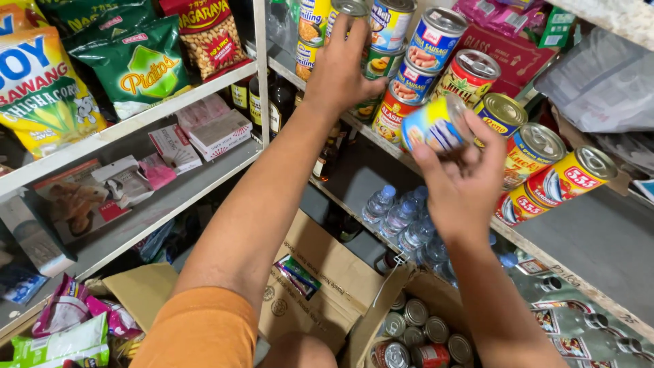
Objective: The recorder is sorting various canned goods from a cardboard box and placing them onto grocery store shelves.
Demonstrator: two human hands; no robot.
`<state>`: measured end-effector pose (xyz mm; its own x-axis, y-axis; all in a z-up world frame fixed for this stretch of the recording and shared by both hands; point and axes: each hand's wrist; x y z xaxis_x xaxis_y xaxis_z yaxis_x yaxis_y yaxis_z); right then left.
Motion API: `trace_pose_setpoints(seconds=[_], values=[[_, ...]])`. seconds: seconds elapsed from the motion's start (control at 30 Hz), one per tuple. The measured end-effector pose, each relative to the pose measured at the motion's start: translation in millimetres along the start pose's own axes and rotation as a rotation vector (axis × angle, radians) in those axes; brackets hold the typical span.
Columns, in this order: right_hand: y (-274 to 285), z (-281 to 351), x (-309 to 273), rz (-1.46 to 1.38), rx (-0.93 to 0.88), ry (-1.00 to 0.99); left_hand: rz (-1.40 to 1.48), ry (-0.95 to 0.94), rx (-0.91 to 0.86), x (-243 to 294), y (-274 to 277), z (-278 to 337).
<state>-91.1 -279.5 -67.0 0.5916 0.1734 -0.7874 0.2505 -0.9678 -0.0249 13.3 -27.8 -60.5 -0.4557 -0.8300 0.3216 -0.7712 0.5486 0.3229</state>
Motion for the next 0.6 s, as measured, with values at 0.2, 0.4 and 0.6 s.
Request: trace_pose_setpoints(seconds=[0.2,0.4,0.6], values=[[-18.5,-20.6,10.3,-0.052,-0.044,0.032,0.059,-0.021,-0.053,-4.0,7.8,-2.9],[-20.2,-12.2,23.2,-0.07,-0.03,0.019,0.024,-0.053,-0.023,-0.2,13.0,2.2],[-28.8,-8.8,17.4,-0.099,-0.04,-0.01,-0.031,-0.021,-0.033,2.5,10.8,4.6]])
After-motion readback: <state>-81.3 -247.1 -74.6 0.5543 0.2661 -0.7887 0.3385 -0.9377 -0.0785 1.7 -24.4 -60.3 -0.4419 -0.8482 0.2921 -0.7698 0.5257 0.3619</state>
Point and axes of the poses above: each hand's wrist, its own z-axis away from the middle knuckle, its own y-axis out of the back of the hand, x = y × z, and after that the axes turned 2 degrees about z, right-handed
